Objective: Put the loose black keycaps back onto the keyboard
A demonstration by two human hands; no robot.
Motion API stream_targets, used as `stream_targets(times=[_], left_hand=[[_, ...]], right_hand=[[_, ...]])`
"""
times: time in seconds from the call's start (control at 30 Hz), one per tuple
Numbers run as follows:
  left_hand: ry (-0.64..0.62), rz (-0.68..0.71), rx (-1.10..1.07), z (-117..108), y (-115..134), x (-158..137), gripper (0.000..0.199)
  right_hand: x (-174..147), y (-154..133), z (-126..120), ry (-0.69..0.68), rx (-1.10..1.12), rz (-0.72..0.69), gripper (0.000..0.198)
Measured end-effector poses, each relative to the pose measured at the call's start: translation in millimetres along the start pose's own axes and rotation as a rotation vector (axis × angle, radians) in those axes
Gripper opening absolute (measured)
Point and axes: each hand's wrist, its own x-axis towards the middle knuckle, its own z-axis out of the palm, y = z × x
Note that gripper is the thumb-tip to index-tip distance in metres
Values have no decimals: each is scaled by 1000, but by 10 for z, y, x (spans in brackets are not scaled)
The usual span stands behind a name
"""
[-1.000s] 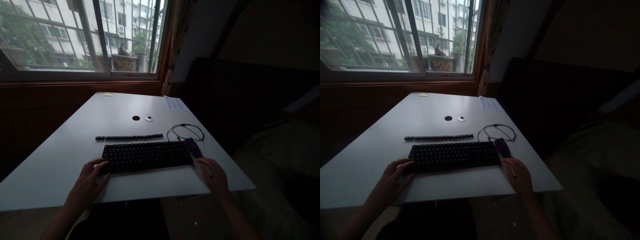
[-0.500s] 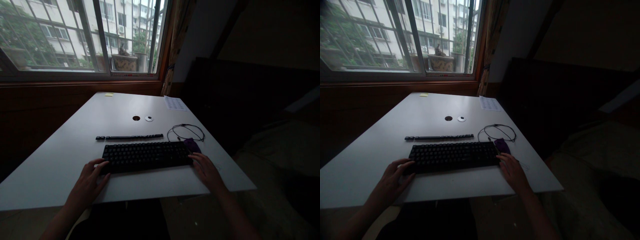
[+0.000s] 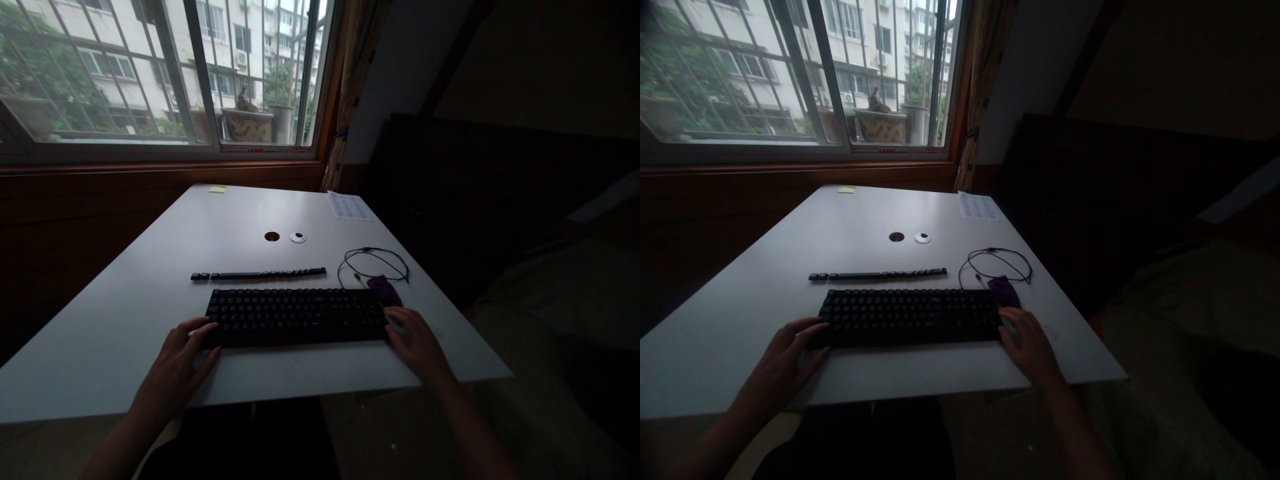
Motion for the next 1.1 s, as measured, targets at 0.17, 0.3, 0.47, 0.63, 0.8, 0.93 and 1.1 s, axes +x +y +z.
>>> stream_targets(times=[0.17,0.3,0.47,0.63,0.8,0.93,1.1], left_hand=[[13,-6,1,8,-4,-2,41],[9,4,5,35,-25,-14,42],[26,-14,15,62,-24,-18,43],[29,-19,13,61,-5,-6,42],[13,-9,32,66,-8,-2,44],[8,-1,57,70,13,9,44],[15,-7,73,88,73,31,45]], right_hand=[[-3,105,94,-69,29,137,31],[-15,158,130,-107,64,228,34],[-2,156,99,-147,162,366,39],[-3,174,100,-144,206,347,47],[8,184,113,-98,192,346,45],[16,188,128,-89,197,346,48],[33,195,152,-46,183,362,44]])
